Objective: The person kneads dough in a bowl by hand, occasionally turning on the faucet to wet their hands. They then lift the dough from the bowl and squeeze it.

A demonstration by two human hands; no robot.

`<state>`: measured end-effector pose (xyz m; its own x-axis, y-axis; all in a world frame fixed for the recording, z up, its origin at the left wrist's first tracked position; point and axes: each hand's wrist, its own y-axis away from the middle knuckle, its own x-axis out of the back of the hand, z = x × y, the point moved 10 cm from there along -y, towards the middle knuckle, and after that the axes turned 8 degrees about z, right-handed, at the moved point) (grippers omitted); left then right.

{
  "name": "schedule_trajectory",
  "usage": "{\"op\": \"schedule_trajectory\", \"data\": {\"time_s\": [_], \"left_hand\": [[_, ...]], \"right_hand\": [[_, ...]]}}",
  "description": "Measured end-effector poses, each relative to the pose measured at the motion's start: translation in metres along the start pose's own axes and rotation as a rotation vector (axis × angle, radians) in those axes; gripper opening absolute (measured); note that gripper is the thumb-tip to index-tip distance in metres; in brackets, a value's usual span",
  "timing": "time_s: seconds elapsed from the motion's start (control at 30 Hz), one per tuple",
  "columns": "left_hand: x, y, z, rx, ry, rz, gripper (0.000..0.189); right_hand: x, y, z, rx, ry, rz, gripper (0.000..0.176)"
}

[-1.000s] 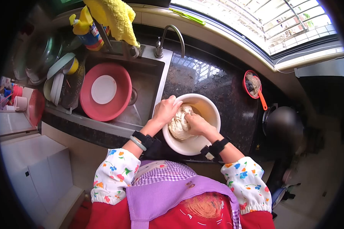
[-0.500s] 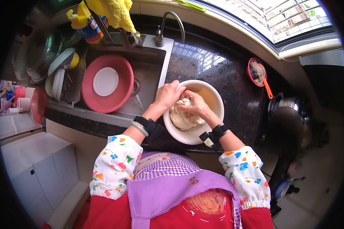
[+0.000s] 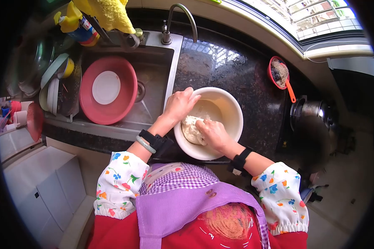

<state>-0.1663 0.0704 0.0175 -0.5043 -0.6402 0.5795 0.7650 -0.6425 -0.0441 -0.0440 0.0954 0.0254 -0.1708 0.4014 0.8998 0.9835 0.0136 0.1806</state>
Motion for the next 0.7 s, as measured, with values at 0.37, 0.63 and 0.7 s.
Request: {"op": "schedule_trajectory", "data": {"time_s": [0.37,0.63,0.7], "left_hand": [[0.008,0.001,0.004,-0.002,-0.019,0.029,0.034],[0.006,0.002,-0.005,0.024,0.027,0.009,0.036],[0.005,0.003,-0.006,0.022,0.028,0.008,0.036]], "right_hand": [[-0.033,-0.063,0.062,-0.181,-0.105,-0.172,0.058],[0.041,0.005,-0.001,0.081,-0.002,-0.084,0.072],[0.024,0.007,-0.023,0.163,0.226,-0.045,0.074]]}}
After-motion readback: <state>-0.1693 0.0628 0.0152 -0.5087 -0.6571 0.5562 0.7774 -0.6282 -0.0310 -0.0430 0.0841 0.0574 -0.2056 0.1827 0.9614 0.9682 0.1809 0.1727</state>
